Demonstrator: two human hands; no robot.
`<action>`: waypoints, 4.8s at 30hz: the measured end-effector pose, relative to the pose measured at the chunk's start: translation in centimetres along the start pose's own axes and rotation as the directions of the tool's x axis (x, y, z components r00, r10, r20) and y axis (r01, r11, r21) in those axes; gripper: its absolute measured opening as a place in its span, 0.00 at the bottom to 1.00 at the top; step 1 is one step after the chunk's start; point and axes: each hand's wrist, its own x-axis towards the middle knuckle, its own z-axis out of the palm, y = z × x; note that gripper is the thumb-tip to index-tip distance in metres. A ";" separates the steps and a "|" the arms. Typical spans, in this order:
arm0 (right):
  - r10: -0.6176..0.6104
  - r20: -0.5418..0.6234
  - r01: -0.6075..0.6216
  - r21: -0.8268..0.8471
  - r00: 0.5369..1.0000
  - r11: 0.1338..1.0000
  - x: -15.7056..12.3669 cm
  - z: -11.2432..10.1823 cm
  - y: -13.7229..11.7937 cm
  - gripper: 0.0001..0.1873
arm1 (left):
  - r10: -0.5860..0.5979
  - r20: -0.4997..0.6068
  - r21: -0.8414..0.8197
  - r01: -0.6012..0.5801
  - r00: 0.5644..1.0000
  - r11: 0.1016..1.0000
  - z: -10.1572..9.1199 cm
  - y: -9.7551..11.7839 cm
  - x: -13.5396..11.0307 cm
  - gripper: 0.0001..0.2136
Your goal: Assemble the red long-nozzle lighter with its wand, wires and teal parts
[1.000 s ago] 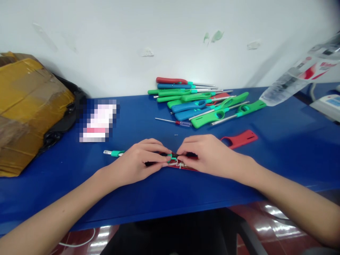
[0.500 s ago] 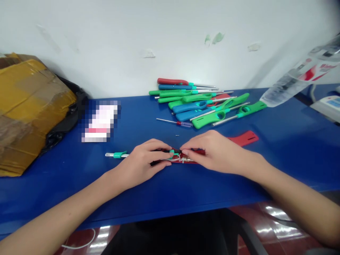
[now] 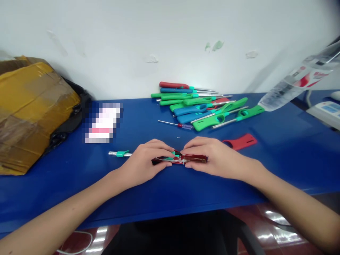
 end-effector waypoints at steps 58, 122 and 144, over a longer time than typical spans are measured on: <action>-0.176 -0.349 0.059 -0.321 0.921 0.945 0.8 2.5 1.9 0.19 | 0.195 0.001 0.377 -0.181 0.981 0.908 -1.3 -1.5 -0.3 0.09; -0.199 -0.238 0.148 -0.217 0.951 0.965 0.6 2.1 1.8 0.14 | 0.185 0.033 0.313 -0.186 0.982 0.931 -1.2 -1.4 -0.5 0.09; -0.187 -0.241 0.143 -0.190 0.952 0.971 0.6 2.1 1.8 0.14 | 0.197 0.037 0.313 -0.198 0.980 0.929 -1.1 -1.2 -0.5 0.09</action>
